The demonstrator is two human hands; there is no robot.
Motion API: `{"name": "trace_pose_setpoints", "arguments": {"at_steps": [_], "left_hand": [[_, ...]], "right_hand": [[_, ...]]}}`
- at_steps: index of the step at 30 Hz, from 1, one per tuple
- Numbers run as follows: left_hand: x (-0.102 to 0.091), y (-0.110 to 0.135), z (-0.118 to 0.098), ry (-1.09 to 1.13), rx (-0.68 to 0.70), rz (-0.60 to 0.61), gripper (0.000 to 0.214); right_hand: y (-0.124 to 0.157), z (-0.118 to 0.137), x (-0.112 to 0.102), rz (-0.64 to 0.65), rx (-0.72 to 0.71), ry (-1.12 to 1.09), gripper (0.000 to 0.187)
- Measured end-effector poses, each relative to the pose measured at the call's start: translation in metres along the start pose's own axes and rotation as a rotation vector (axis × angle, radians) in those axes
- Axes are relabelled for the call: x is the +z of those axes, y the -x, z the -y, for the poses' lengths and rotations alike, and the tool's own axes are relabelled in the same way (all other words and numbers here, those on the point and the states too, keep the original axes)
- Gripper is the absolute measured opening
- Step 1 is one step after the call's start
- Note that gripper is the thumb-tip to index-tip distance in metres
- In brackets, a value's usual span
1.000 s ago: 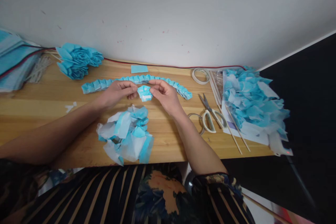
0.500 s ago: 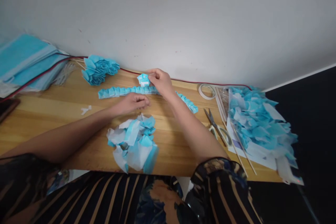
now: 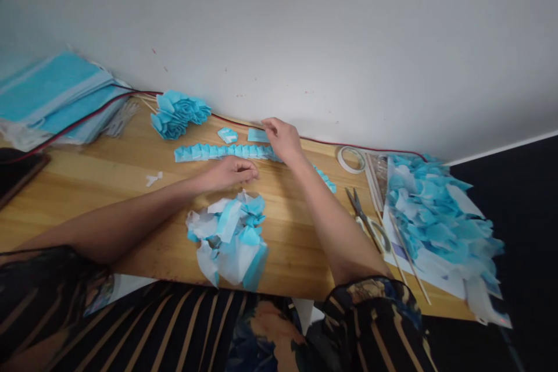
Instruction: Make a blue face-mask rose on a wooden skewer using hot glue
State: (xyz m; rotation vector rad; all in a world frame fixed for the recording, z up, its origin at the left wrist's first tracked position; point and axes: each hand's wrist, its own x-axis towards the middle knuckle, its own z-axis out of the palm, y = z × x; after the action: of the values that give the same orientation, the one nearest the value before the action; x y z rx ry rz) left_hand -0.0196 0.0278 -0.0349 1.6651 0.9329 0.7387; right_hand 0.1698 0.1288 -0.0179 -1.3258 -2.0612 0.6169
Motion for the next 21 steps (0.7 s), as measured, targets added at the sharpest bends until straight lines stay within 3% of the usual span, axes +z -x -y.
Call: {"name": "trace_pose_setpoints", "arguments": {"at_steps": [6,13,21], "left_hand": [[0.000,0.001,-0.002,-0.032,-0.001,-0.006,0.022],[0.000,-0.001,0.001,-0.023,0.010,0.005,0.020],[0.002,-0.005,0.007,-0.019,0.027,0.018,0.020]], "right_hand": [[0.005,0.009,0.003,0.032,0.020,0.135,0.028],[-0.021,0.040,0.027,0.233,-0.087,0.332,0.030],[-0.048,0.052,0.055,0.355,-0.101,0.508,0.025]]}}
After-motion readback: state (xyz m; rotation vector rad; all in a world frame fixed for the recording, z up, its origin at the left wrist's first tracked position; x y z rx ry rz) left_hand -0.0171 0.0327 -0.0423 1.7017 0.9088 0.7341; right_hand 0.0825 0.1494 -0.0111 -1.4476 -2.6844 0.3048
